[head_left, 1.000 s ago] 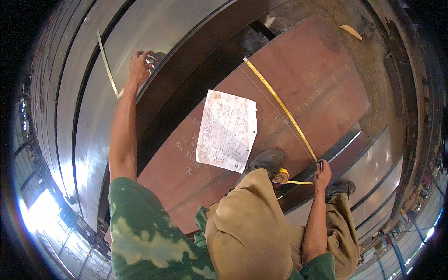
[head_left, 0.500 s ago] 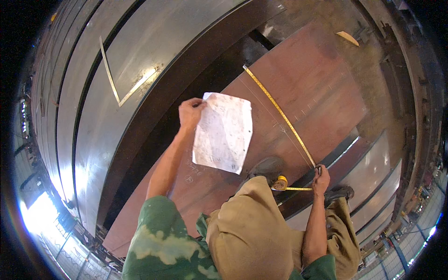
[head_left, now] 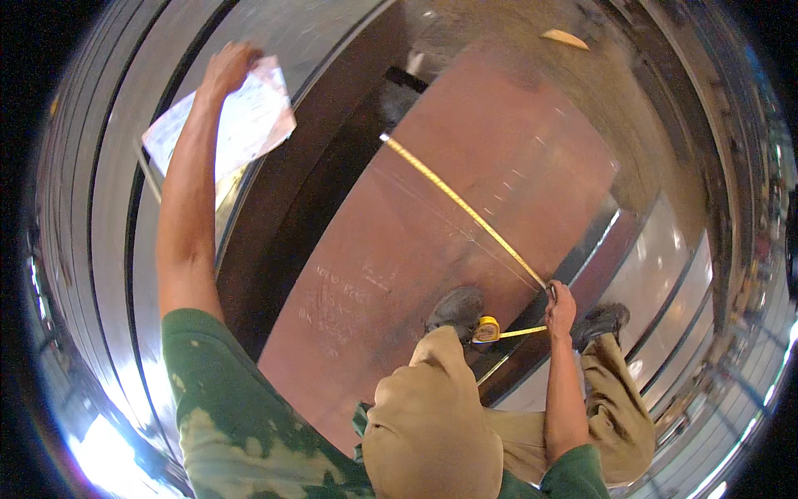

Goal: The person measures a large metal sheet using a tape measure and marks it with a white marker. They repeatedly measure and mark the sheet, referencing a paper document placed on the surface.

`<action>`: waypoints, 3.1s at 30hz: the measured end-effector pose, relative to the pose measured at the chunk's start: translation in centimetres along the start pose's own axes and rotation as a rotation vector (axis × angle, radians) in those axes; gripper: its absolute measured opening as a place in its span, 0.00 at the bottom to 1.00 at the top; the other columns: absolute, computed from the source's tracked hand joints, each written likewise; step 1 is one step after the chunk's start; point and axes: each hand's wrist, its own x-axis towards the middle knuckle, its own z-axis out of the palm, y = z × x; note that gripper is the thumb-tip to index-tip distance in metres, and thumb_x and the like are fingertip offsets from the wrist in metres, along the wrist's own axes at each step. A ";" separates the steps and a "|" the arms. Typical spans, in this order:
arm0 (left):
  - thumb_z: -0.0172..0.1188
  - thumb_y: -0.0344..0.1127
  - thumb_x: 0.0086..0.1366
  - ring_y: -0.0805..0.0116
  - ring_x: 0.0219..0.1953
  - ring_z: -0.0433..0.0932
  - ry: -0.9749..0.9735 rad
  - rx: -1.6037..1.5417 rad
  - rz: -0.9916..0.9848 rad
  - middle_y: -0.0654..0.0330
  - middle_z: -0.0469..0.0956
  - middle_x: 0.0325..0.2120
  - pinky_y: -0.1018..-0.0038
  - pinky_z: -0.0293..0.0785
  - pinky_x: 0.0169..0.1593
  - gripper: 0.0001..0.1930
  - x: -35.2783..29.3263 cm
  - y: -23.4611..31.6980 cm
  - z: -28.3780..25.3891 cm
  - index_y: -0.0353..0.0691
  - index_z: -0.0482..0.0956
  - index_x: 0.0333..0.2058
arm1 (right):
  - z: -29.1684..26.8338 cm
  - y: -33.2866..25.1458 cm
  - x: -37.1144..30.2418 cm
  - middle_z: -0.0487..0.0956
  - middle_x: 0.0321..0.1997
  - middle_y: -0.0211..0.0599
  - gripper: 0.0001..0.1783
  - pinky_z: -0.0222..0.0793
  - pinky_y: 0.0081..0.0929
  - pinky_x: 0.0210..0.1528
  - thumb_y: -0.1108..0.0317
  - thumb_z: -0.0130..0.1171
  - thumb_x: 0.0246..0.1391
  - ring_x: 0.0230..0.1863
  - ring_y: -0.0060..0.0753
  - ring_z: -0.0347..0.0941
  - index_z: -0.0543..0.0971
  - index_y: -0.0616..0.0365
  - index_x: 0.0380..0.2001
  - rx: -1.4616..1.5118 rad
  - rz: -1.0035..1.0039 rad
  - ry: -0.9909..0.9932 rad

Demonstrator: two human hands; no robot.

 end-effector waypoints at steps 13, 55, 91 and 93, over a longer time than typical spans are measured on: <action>0.54 0.47 0.72 0.37 0.63 0.69 0.159 -0.153 -0.346 0.39 0.69 0.63 0.50 0.65 0.65 0.29 -3.5 10.0 7.3 0.42 0.66 0.68 | -0.6 0.4 0.3 0.79 0.39 0.44 0.11 0.74 0.44 0.42 0.73 0.52 0.62 0.42 0.55 0.79 0.77 0.53 0.46 0.013 0.074 -0.055; 0.64 0.33 0.63 0.42 0.49 0.78 0.060 -0.991 0.336 0.47 0.80 0.42 0.53 0.74 0.52 0.15 -11.7 24.0 9.5 0.39 0.80 0.48 | 4.4 0.0 -1.2 0.79 0.43 0.53 0.13 0.70 0.50 0.48 0.67 0.50 0.65 0.49 0.63 0.75 0.75 0.56 0.50 -0.142 0.233 0.127; 0.67 0.34 0.63 0.53 0.40 0.83 -0.144 -0.985 0.348 0.49 0.83 0.37 0.64 0.78 0.46 0.12 -9.9 23.4 9.3 0.35 0.82 0.42 | 3.5 -1.6 -2.0 0.76 0.42 0.44 0.09 0.71 0.47 0.46 0.66 0.50 0.68 0.46 0.56 0.74 0.76 0.54 0.46 -0.061 0.216 0.238; 0.67 0.34 0.63 0.53 0.40 0.83 -0.134 -0.989 0.349 0.49 0.83 0.37 0.63 0.77 0.45 0.11 -10.1 23.5 9.0 0.35 0.82 0.42 | 3.5 -1.5 -2.0 0.76 0.42 0.44 0.08 0.71 0.46 0.46 0.66 0.49 0.68 0.46 0.56 0.74 0.76 0.55 0.46 -0.066 0.213 0.243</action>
